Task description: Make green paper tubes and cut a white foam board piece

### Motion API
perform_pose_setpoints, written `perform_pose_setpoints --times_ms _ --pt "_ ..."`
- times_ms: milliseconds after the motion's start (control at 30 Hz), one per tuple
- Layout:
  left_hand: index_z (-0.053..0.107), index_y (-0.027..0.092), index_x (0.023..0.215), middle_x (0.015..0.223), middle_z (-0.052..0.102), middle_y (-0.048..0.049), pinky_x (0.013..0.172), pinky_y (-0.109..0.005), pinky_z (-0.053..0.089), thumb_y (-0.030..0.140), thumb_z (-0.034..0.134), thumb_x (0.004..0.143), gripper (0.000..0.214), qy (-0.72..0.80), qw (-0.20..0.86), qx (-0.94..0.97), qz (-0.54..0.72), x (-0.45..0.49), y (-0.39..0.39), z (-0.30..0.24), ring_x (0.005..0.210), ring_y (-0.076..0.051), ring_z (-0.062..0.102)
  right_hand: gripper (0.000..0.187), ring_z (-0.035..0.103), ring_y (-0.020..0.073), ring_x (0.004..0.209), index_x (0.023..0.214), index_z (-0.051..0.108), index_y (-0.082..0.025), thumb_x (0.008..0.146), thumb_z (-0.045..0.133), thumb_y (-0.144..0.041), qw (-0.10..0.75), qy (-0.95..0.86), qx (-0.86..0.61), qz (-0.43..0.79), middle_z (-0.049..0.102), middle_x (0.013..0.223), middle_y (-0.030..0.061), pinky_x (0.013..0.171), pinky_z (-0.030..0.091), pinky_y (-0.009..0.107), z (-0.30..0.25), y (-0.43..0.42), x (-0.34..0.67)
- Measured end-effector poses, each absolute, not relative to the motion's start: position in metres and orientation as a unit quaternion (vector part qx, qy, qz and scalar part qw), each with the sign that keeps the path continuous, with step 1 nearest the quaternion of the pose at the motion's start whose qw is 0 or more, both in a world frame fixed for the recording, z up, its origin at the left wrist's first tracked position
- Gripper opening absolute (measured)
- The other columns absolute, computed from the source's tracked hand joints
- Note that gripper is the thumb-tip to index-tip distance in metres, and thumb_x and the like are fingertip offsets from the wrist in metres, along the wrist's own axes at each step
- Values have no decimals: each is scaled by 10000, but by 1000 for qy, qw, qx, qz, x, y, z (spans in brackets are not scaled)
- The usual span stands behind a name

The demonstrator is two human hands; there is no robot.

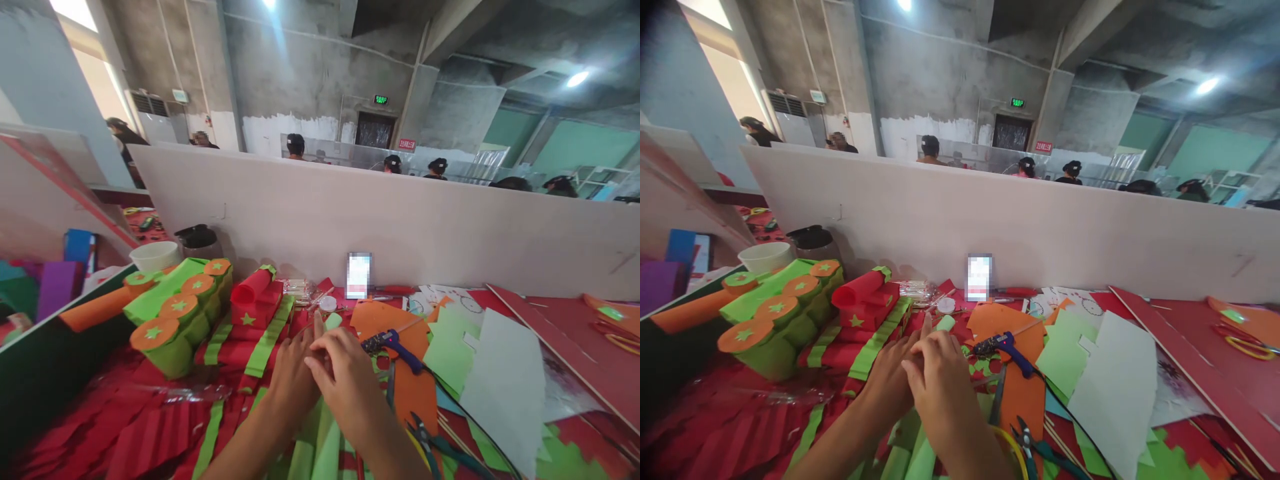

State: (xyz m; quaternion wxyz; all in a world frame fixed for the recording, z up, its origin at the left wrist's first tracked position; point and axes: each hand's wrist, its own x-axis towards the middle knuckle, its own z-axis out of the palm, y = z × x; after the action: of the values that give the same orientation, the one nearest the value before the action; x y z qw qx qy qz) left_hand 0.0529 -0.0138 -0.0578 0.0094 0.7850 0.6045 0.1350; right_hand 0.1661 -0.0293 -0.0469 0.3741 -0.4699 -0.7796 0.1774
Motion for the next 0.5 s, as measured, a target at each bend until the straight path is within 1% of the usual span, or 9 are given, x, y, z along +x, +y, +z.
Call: perform_pose_setpoints --times_ms 100,167,200,300,367,400,433,500 --pt "380 120 1459 1042 702 -159 688 -333 525 136 425 877 584 637 -13 766 83 45 -7 -50 852 -274 676 60 625 137 751 927 600 -229 902 597 -175 350 -793 -446 223 627 908 -2 666 493 231 -43 -37 164" --pt "340 101 1473 1013 702 -161 662 -330 526 114 418 878 601 659 -12 750 55 41 -1 -48 842 -280 694 26 626 117 722 908 592 -231 913 600 -207 314 -838 -389 220 642 844 -28 650 469 205 -41 -42 163" --pt "328 91 1475 1003 700 -163 659 -333 529 119 419 885 598 667 -7 744 41 40 2 -48 844 -286 701 29 627 121 721 890 593 -230 914 607 -233 288 -869 -353 194 652 818 -31 661 462 211 -41 -44 164" --pt "312 79 1470 1034 682 -177 657 -361 542 173 440 905 587 672 13 740 16 41 8 -54 855 -309 711 115 626 162 735 815 607 -216 899 623 -294 210 -941 -260 55 678 770 -7 695 448 269 -43 -43 165" --pt "316 96 1465 1072 664 -182 657 -384 549 193 464 905 587 662 21 749 17 42 11 -59 858 -321 712 132 617 175 708 781 617 -206 882 624 -291 187 -954 -234 -4 686 748 9 669 439 291 -46 -41 167" --pt "336 108 1455 1090 656 -182 666 -392 551 203 481 902 580 655 23 755 22 42 11 -60 867 -324 711 129 613 175 695 776 623 -205 876 625 -287 182 -956 -230 -6 688 741 9 655 438 294 -48 -40 168" --pt "375 121 1432 1106 651 -179 684 -399 551 209 497 898 555 650 23 759 30 41 10 -58 878 -326 708 127 611 171 683 775 629 -209 871 631 -292 179 -957 -227 14 690 735 2 649 441 294 -51 -40 170" --pt "494 143 1336 1123 648 -166 728 -407 544 216 501 902 440 637 29 768 59 37 6 -48 898 -320 700 125 614 157 676 798 648 -231 873 643 -331 187 -951 -218 114 693 745 -25 669 465 287 -60 -46 173"
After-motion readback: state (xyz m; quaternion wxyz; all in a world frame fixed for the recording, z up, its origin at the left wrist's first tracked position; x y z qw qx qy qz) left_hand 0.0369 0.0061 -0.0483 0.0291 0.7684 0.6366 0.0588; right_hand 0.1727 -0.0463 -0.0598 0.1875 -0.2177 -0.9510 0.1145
